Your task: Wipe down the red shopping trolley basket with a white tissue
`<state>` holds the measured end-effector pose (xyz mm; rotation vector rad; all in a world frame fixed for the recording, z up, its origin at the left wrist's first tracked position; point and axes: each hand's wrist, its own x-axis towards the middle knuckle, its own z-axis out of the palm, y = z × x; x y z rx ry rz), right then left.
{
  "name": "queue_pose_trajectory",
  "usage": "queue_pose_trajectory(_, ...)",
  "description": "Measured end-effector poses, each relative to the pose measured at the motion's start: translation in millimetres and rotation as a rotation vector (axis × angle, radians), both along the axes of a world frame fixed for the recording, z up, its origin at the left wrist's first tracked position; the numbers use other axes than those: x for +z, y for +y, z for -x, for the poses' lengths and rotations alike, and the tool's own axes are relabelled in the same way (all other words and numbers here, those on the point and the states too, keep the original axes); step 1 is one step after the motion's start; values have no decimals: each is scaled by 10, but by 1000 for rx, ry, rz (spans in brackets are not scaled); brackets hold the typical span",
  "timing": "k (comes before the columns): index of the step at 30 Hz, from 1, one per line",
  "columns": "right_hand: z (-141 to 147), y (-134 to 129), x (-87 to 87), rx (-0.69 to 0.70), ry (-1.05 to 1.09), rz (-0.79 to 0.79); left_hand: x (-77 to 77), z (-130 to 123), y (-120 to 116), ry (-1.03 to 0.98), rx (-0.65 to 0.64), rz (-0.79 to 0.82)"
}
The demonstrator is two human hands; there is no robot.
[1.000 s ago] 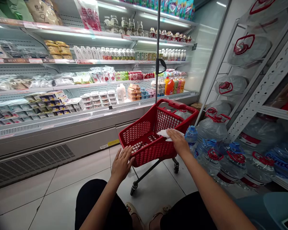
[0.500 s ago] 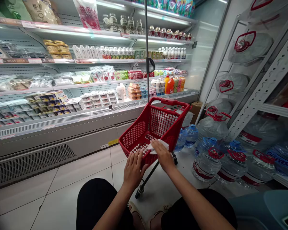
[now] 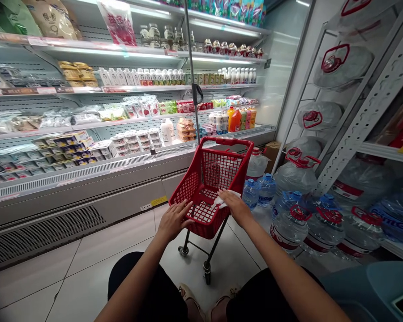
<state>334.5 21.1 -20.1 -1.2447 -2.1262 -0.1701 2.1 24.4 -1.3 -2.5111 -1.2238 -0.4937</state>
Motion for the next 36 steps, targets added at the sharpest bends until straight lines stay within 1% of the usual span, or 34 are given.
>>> queue_pose_trajectory(2, 17, 48, 7, -53, 28, 0, -45, -110, 9, -26, 32, -17)
queue_pose_trajectory(4, 79, -25, -6, -71, 34, -11, -77, -228, -9, -52, 58, -23)
queue_pose_trajectory(6, 161, -200, -43, -58, 17, -28, -93, -333, -45, -73, 86, -24)
queue_pose_trajectory(8, 252, -432, -100, -53, 1, -44, -106, -431, -97, -90, 118, -22)
queue_pose_trajectory(12, 437, -861, -226, -97, -18, -45, -152, -670, -264, -152, 151, -30)
queue_pose_trajectory(14, 497, -988, -270, -140, -14, -49, -175, -793, -376, -189, 160, -44)
queue_pose_trajectory(16, 505, -1053, -296, -174, -4, -62, -175, -867, -477, -198, 147, -47)
queue_pose_trajectory(17, 484, -1069, -306, -182, 0, -69, -162, -871, -511, -190, 122, -40)
queue_pose_trajectory(19, 400, -1078, -327, -183, 2, -77, -107, -805, -525, -147, 32, -17)
queue_pose_trajectory(22, 219, -1059, -369, -196, 21, -82, 13, -576, -415, -62, -108, -7)
queue_pose_trajectory(24, 104, -1022, -400, -219, 40, -74, 73, -438, -319, -36, -117, -4)
queue_pose_trajectory(26, 10, -961, -424, -237, 53, -59, 88, -381, -270, -27, -134, 19)
queue_pose_trajectory(28, -68, -880, -439, -239, 58, -51, 64, -412, -290, -51, -134, 37)
queue_pose_trajectory(32, -205, -708, -452, -218, 67, -58, -9, -572, -435, -134, -102, 47)
queue_pose_trajectory(36, -304, -601, -469, -211, 94, -42, -48, -658, -562, -150, -114, 46)
